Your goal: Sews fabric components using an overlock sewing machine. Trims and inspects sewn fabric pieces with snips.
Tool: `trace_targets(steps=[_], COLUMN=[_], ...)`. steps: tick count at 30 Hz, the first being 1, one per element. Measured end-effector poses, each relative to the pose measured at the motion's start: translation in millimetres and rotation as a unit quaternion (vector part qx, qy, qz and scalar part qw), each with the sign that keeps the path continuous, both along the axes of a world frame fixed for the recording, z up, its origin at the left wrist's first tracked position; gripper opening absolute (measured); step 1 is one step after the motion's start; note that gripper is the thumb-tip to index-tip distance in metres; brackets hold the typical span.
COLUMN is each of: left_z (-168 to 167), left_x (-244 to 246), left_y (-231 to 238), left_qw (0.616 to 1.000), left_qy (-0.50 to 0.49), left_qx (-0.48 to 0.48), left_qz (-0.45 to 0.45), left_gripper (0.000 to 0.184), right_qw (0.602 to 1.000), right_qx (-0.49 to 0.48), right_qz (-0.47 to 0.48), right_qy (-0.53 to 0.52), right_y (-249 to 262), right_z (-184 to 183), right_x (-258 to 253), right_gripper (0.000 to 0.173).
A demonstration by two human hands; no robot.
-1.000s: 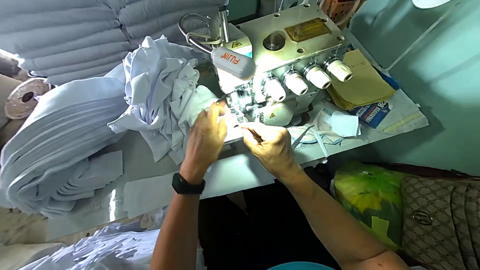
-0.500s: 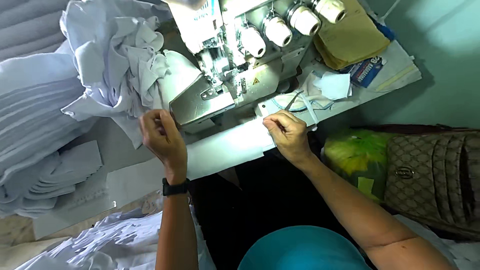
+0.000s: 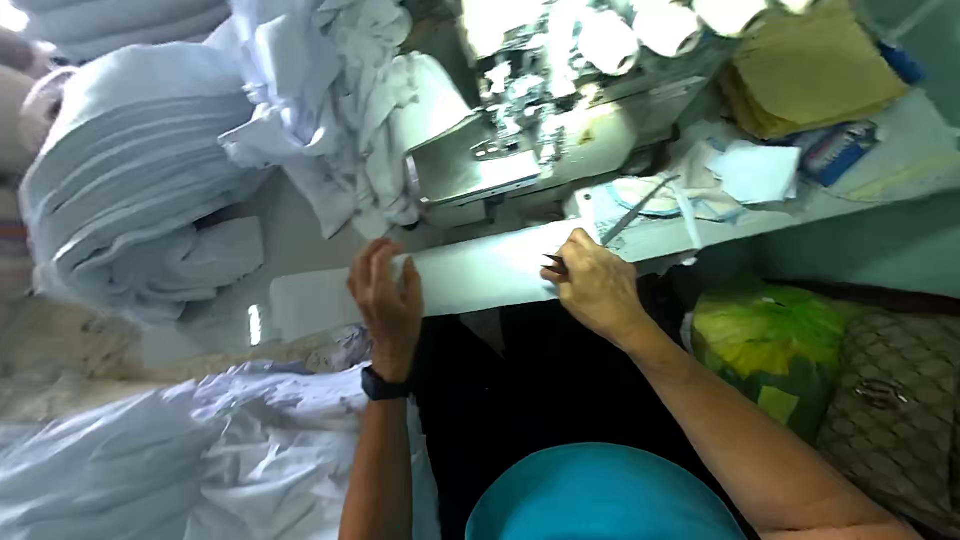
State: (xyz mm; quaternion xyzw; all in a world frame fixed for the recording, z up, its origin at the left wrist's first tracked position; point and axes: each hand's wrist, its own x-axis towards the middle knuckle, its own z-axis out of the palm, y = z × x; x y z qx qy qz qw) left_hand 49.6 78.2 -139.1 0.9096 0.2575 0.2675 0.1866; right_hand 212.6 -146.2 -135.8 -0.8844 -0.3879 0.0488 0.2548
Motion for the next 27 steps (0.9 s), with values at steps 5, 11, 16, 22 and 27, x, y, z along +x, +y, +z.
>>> trace_targets(steps=[5,11,16,22,27], left_z=[-31,11,11,12,40], left_x=[-58,-100,-110,-111,-90], left_y=[10,60,106,133,145], left_qw=[0.998,0.999,0.998,0.976,0.735], left_qy=[-0.048,0.023,0.046,-0.084,-0.524], left_qx=[0.024,-0.003,-0.045,-0.172,-0.414], left_qz=[0.042,0.028,-0.007,0.100,0.117], left_gripper=[0.016,0.027,0.057,0.028,0.021], right_qw=[0.998,0.977,0.830,0.882,0.936], right_qx=[-0.010,0.182,0.494,0.425,0.317], right_qz=[-0.049,0.022,0.097,0.014,0.010], right_qy=[-0.025,0.109,0.239,0.202,0.155], right_y=[-15,29,41,18,10], right_z=[-1,34,101,76,6], right_x=[17,-7,14,36,17], right_gripper=[0.025,0.018,0.022,0.023,0.007])
